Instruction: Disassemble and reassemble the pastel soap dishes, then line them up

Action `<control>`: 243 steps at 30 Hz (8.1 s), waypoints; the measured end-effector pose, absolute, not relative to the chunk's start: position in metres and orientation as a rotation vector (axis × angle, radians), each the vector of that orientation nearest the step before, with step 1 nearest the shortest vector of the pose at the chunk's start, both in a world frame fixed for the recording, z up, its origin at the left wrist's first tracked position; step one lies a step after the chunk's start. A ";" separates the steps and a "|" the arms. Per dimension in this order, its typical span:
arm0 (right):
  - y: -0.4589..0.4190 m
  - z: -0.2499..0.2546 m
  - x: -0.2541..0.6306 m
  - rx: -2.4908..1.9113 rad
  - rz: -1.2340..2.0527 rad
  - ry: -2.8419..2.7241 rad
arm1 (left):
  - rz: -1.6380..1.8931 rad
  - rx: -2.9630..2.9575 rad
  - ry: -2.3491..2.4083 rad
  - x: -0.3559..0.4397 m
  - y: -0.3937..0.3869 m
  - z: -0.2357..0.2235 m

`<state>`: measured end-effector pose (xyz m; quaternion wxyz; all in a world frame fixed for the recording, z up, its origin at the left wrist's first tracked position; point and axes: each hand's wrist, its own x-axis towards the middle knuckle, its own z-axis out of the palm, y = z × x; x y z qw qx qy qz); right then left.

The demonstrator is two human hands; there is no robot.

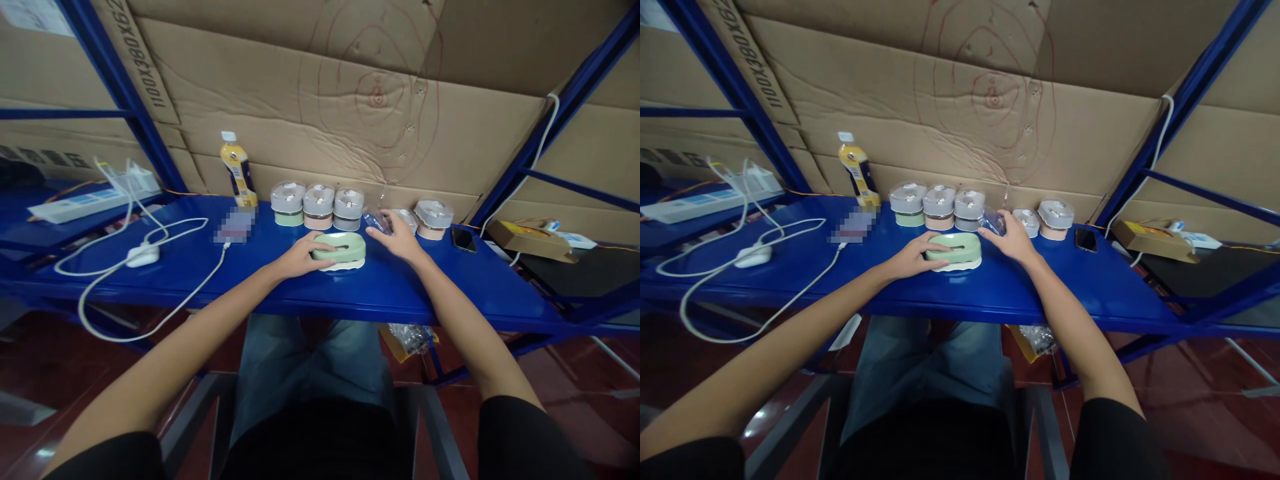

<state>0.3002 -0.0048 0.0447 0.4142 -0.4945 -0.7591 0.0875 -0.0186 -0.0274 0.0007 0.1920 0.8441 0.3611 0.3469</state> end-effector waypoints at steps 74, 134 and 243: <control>-0.066 0.052 0.287 -2.046 -0.324 -2.307 | 0.930 2.370 1.197 -0.018 -0.002 -0.015; -0.011 0.041 0.283 -1.086 0.246 -2.302 | 0.971 2.414 0.944 -0.018 -0.024 0.001; 0.014 0.024 0.225 -1.249 -0.131 -2.268 | 1.168 2.300 1.168 -0.014 -0.004 -0.004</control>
